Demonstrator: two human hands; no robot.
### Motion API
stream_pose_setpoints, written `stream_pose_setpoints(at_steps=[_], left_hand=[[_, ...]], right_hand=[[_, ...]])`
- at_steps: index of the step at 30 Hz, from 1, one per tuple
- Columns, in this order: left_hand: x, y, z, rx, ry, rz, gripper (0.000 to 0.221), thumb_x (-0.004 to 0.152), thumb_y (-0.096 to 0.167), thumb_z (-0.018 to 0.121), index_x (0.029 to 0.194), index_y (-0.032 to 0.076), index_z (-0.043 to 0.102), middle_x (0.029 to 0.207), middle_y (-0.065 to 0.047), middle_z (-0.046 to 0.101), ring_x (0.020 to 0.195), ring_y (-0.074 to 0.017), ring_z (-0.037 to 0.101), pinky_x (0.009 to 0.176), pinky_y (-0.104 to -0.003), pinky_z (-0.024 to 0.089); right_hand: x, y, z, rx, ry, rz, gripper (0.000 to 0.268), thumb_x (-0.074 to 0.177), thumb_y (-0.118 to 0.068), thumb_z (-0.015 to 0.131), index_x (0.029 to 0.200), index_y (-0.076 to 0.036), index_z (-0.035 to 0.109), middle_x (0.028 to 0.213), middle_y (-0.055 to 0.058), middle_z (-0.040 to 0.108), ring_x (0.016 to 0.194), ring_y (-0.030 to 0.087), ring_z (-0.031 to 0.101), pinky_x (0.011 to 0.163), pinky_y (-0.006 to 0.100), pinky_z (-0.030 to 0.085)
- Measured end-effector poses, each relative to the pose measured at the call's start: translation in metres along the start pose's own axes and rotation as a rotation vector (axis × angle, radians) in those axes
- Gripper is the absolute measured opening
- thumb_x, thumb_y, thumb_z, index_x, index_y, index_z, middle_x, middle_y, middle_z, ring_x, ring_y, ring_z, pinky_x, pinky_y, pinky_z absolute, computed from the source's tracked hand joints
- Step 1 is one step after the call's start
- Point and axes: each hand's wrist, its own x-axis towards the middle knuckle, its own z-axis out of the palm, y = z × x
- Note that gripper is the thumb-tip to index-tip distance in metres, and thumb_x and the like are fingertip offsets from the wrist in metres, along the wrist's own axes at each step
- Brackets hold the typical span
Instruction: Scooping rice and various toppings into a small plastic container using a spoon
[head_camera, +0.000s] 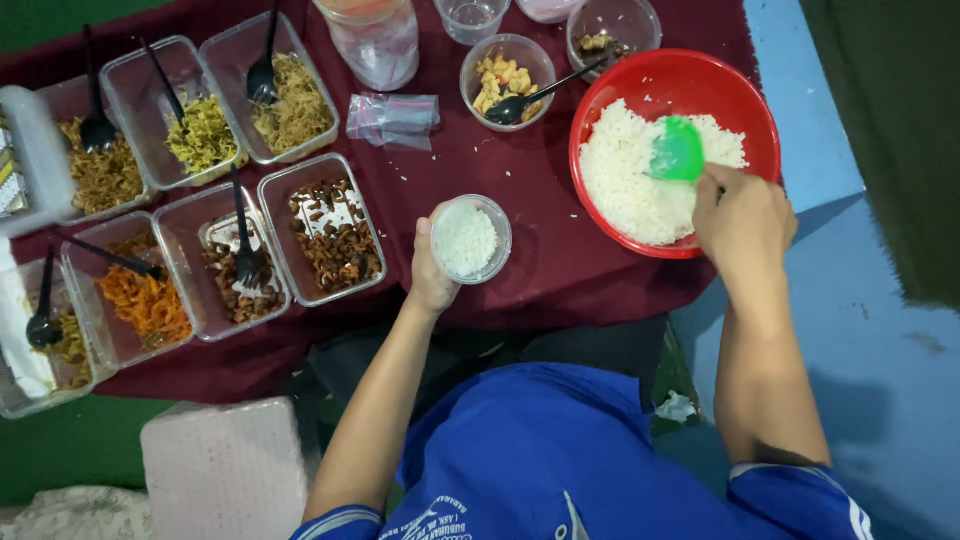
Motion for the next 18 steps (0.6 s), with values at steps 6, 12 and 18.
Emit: stream_pose_setpoints(at_steps=[6,12,18], left_hand=[[0.002,0.004,0.005,-0.054,-0.025,-0.033,0.073,0.101,0.064,0.037,0.13,0.0,0.056,0.122,-0.019,0.063,0.11,-0.0295,0.064,0.09,-0.046,0.06],[0.007,0.012,0.021,0.181,-0.013,0.161,0.068,0.108,0.05,0.017,0.125,0.003,0.062,0.077,-0.012,0.069,0.07,-0.0123,0.068,0.07,-0.024,0.057],[0.005,0.007,0.015,0.141,0.015,0.172,0.066,0.108,0.049,0.019,0.125,0.003,0.063,0.08,-0.008,0.071,0.072,-0.0089,0.068,0.07,-0.024,0.057]], right_hand=[[0.003,-0.005,0.002,0.086,-0.088,-0.032,0.035,0.108,-0.033,0.043,0.117,-0.02,0.075,0.104,0.028,0.072,0.097,0.06,0.06,0.084,0.063,0.046],[0.019,0.019,0.022,0.212,-0.118,-0.056,0.034,0.11,-0.03,0.054,0.129,-0.014,0.077,0.104,0.03,0.074,0.11,0.054,0.066,0.092,0.063,0.051],[0.01,0.011,0.006,0.276,-0.137,-0.049,0.031,0.11,-0.034,0.055,0.125,-0.018,0.077,0.101,0.025,0.075,0.112,0.05,0.065,0.091,0.064,0.051]])
